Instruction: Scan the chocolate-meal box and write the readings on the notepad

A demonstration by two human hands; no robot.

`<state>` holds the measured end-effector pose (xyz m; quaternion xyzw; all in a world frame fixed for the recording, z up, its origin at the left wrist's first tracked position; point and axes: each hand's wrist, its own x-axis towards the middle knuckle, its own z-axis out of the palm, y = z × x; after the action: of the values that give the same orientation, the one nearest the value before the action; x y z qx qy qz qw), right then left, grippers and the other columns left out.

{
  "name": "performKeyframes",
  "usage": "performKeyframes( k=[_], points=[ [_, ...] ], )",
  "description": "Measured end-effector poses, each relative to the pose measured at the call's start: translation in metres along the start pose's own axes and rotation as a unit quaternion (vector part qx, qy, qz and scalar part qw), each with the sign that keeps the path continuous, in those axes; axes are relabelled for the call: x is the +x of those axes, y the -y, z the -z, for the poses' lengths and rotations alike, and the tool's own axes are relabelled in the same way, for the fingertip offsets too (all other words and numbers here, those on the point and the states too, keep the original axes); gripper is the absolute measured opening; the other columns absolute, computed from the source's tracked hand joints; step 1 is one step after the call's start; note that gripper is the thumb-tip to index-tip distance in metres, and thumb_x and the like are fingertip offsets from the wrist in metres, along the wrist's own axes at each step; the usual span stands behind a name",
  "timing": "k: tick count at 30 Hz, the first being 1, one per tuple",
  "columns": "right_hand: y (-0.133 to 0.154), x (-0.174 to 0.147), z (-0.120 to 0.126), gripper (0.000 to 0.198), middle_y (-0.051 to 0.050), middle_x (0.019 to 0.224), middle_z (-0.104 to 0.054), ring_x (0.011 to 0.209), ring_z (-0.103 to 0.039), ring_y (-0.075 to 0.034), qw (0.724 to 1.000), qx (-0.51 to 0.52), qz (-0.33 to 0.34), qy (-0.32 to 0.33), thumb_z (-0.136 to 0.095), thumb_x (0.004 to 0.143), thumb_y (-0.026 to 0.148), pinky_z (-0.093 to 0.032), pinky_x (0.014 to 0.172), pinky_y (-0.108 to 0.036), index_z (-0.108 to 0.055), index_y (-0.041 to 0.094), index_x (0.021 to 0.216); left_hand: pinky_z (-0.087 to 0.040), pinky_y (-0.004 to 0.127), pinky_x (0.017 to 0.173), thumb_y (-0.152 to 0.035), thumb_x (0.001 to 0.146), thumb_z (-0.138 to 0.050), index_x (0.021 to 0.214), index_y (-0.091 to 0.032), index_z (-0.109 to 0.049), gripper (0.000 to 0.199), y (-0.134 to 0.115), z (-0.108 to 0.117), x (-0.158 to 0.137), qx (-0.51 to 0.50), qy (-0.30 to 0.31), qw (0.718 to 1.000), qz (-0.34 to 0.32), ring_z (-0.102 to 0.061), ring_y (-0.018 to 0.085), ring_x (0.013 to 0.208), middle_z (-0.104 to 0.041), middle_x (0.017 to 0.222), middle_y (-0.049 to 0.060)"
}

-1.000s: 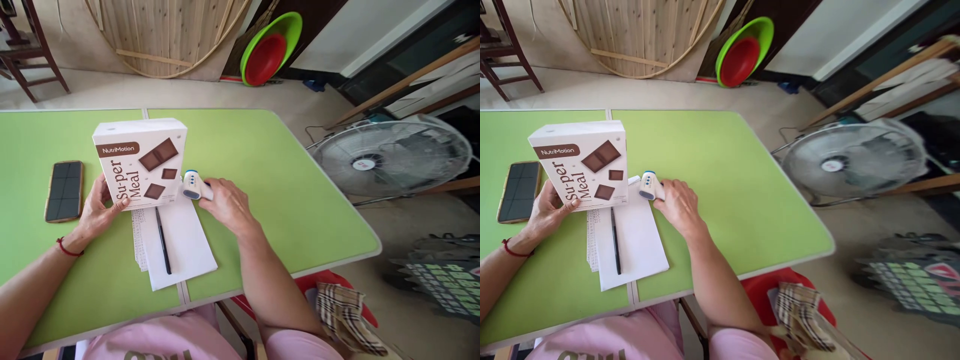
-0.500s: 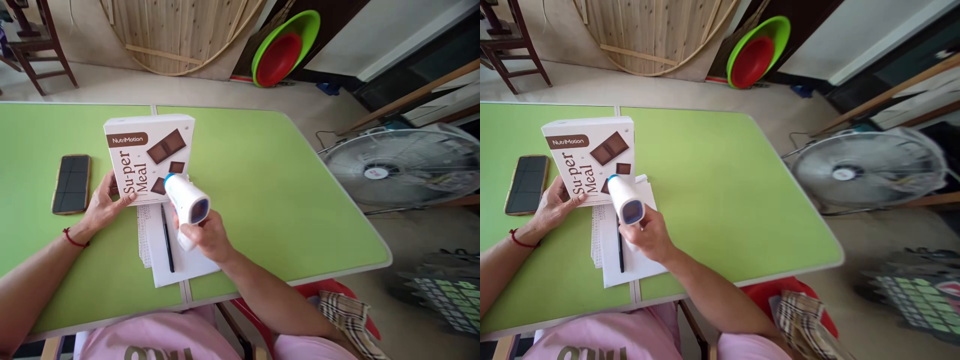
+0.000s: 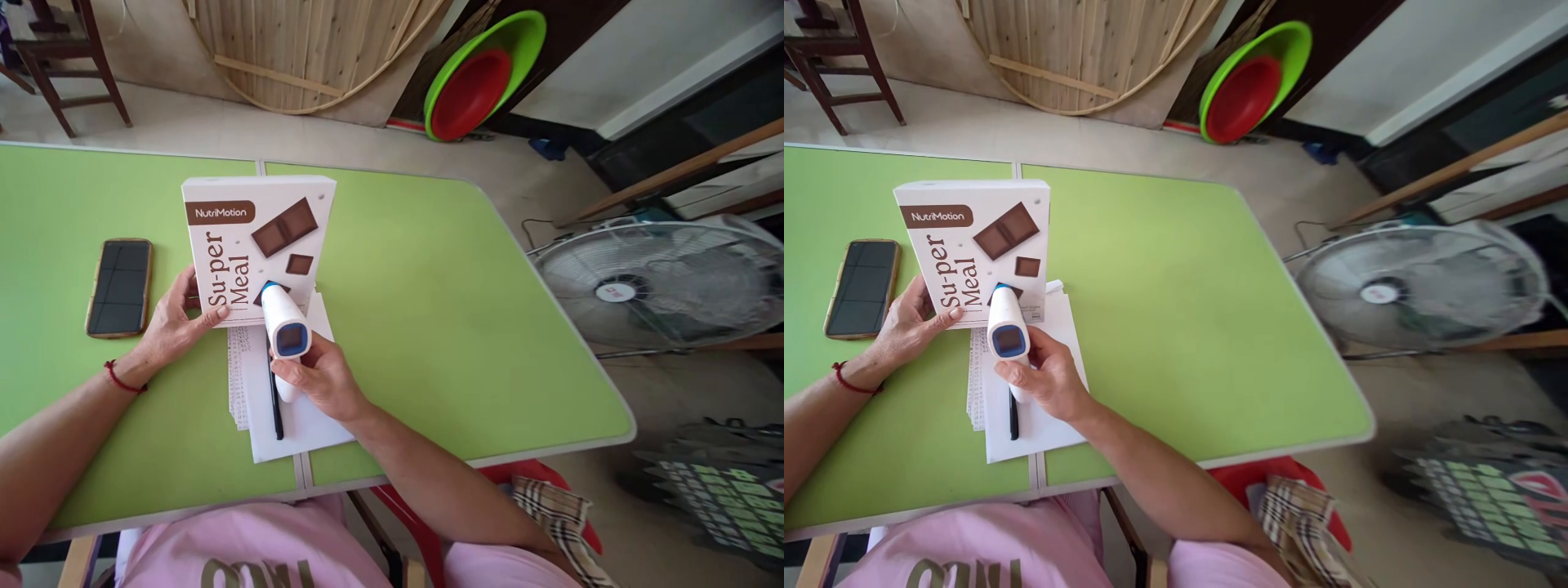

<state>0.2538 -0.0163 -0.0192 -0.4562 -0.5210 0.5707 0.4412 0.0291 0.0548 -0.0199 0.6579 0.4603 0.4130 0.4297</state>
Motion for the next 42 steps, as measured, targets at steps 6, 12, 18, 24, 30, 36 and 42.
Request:
performKeyframes(
  k=[6,12,18,24,30,36,42],
  points=[
    [-0.0021,-0.0006,-0.0011,0.041,-0.001,0.078,-0.063,0.068,-0.054,-0.012,0.999,0.033,-0.025,0.007,-0.082,0.067,0.052,-0.050,0.064,-0.028,-0.060,0.021,0.082,-0.063,0.044,0.091,-0.054,0.080,-0.077,0.125,-0.018,-0.054,0.062,0.0051,0.0012,-0.0006,0.021,0.002,1.000,-0.006,-0.070,0.030,0.107,-0.070,0.122,0.013],
    [-0.0005,-0.0016,-0.0017,0.043,-0.001,0.078,-0.063,0.070,-0.055,-0.013,0.998,0.040,-0.054,0.005,-0.084,0.065,0.053,-0.049,0.066,-0.029,-0.062,0.021,0.082,-0.064,0.042,0.087,-0.052,0.081,-0.076,0.124,-0.016,-0.055,0.060,0.0030,0.0013,0.0000,0.032,-0.001,0.999,-0.017,-0.071,0.030,0.105,-0.070,0.121,0.014],
    [-0.0017,-0.0015,-0.0015,0.046,-0.001,0.077,-0.063,0.069,-0.055,-0.014,0.998,0.028,-0.048,0.005,-0.082,0.065,0.059,-0.050,0.064,-0.031,-0.063,0.021,0.082,-0.065,0.039,0.085,-0.051,0.081,-0.076,0.123,-0.016,-0.055,0.058,0.0018,0.0010,0.0005,0.031,0.000,0.999,-0.018,-0.072,0.028,0.102,-0.071,0.119,0.013],
    [-0.0020,0.0003,-0.0014,0.048,-0.001,0.075,-0.062,0.067,-0.054,-0.014,0.997,0.042,-0.059,0.005,-0.083,0.063,0.061,-0.049,0.063,-0.031,-0.064,0.020,0.081,-0.064,0.040,0.088,-0.052,0.081,-0.076,0.123,-0.015,-0.055,0.060,0.0042,0.0010,0.0012,0.030,-0.003,0.999,-0.020,-0.071,0.028,0.105,-0.070,0.121,0.014],
    [-0.0013,0.0006,-0.0016,0.046,-0.001,0.076,-0.061,0.068,-0.053,-0.014,0.997,0.050,-0.060,0.008,-0.083,0.063,0.059,-0.049,0.063,-0.031,-0.064,0.020,0.080,-0.064,0.040,0.087,-0.051,0.081,-0.077,0.123,-0.015,-0.055,0.059,0.0055,0.0012,0.0013,0.023,0.001,0.999,-0.021,-0.071,0.028,0.105,-0.070,0.121,0.014],
    [0.0005,0.0008,-0.0031,0.047,0.000,0.075,-0.062,0.068,-0.054,-0.013,0.995,0.066,-0.070,0.009,-0.087,0.059,0.056,-0.049,0.063,-0.030,-0.064,0.020,0.079,-0.063,0.042,0.089,-0.053,0.080,-0.077,0.125,-0.015,-0.055,0.063,0.0065,0.0011,0.0006,0.024,0.002,1.000,-0.012,-0.070,0.029,0.106,-0.070,0.122,0.015],
    [0.0001,0.0013,-0.0020,0.046,0.000,0.074,-0.061,0.066,-0.053,-0.013,0.995,0.066,-0.071,0.007,-0.085,0.061,0.057,-0.049,0.062,-0.030,-0.064,0.020,0.078,-0.062,0.045,0.092,-0.057,0.079,-0.077,0.128,-0.015,-0.053,0.069,0.0085,0.0019,0.0001,0.022,0.001,1.000,-0.001,-0.069,0.030,0.108,-0.069,0.123,0.015]
  ],
)
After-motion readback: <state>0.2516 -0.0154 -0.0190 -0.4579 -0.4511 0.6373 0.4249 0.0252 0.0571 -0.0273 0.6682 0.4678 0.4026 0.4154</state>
